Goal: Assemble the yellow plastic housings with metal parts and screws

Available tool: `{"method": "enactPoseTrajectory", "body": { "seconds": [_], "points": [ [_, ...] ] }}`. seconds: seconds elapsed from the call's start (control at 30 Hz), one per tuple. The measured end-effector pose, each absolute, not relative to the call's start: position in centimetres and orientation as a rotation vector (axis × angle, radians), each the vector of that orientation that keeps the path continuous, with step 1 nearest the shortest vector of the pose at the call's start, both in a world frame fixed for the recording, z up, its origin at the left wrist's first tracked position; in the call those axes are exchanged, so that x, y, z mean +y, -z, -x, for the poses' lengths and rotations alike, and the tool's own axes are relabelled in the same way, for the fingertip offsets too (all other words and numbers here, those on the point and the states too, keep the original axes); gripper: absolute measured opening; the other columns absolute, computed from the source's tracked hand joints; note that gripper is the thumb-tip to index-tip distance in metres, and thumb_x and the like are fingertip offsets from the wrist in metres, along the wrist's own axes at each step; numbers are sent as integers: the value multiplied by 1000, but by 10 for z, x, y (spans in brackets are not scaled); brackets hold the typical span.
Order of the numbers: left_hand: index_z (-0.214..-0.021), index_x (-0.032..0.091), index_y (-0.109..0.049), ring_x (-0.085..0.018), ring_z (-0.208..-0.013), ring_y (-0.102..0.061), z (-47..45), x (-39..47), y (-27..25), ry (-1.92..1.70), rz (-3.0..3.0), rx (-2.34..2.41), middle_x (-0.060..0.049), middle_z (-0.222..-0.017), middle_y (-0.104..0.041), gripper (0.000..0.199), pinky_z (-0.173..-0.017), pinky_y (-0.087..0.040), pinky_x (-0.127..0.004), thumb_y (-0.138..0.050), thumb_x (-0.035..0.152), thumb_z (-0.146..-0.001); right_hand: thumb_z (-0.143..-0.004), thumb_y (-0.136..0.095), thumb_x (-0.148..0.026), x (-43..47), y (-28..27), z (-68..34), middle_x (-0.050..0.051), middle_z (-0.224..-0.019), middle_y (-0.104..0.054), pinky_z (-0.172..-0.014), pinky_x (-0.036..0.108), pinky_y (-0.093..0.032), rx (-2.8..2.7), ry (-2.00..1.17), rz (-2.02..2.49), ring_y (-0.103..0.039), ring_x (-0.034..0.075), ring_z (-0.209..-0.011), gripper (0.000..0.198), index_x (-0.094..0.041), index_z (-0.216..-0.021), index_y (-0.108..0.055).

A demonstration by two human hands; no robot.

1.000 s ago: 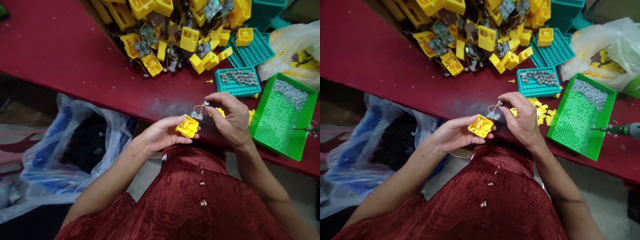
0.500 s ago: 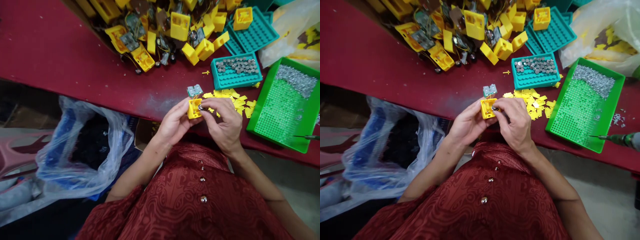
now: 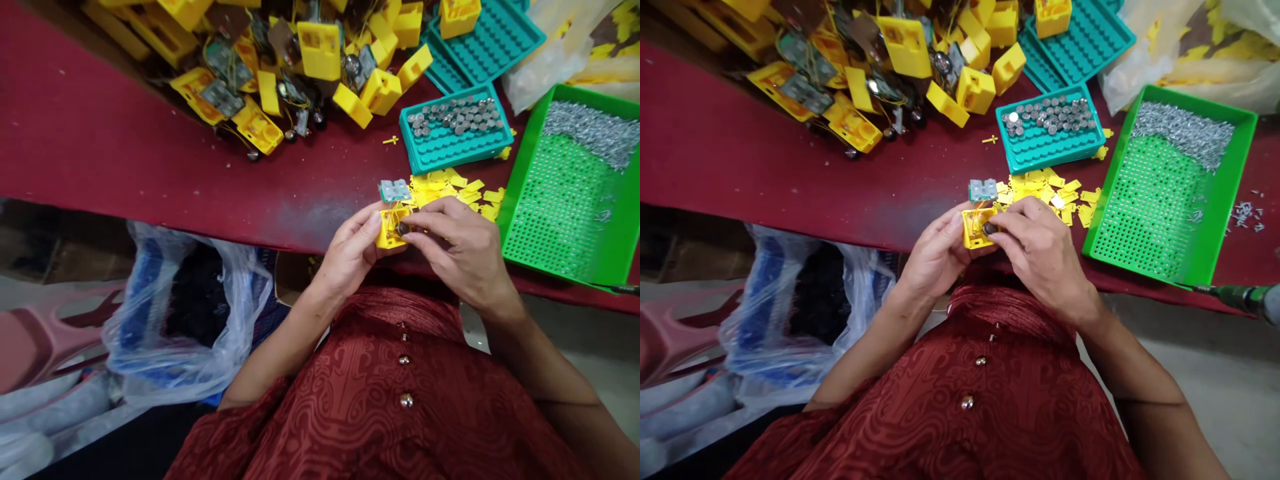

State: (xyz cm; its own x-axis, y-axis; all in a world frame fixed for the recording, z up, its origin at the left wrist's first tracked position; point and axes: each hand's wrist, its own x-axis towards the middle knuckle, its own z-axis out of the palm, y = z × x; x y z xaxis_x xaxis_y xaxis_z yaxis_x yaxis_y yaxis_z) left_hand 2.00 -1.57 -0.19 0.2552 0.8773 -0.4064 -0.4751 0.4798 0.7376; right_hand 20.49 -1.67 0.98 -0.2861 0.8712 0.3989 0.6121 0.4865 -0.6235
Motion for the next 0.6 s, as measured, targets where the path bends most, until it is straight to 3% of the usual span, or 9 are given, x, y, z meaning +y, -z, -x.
{"method": "enactPoseTrajectory", "body": {
  "seconds": [0.23, 0.4, 0.6],
  "points": [
    [-112, 19, -81, -14, -81, -78, -21, -15, 1, -893, -451, 928, -5, -101, -83, 25, -67, -67, -22, -81, 38, -95, -99, -75, -25, -12, -18, -214, 5, -97, -76, -83, 32, -59, -2034, -505, 1288, -70, 18, -90, 7, -22, -97, -80],
    [-109, 16, -79, -13, -79, -78, -22, -16, 0, -866, -506, 940, -7, -102, -83, 26, -68, -68, -21, -77, 40, -98, -101, -71, -23, -12, -17, -213, 7, -95, -74, -81, 33, -57, -2146, -398, 1231, -69, 19, -89, 10, -18, -96, -78],
    [-111, 17, -74, -17, -91, -80, -27, -21, 3, -901, -613, 1065, -8, -110, -82, 36, -72, -68, -24, -80, 49, -95, -105, -59, -20, -17, -10, -208, 10, -89, -69, -75, 36, -51, -2249, -210, 1259, -61, 20, -85, 25, -18, -85, -74]
  ]
}}
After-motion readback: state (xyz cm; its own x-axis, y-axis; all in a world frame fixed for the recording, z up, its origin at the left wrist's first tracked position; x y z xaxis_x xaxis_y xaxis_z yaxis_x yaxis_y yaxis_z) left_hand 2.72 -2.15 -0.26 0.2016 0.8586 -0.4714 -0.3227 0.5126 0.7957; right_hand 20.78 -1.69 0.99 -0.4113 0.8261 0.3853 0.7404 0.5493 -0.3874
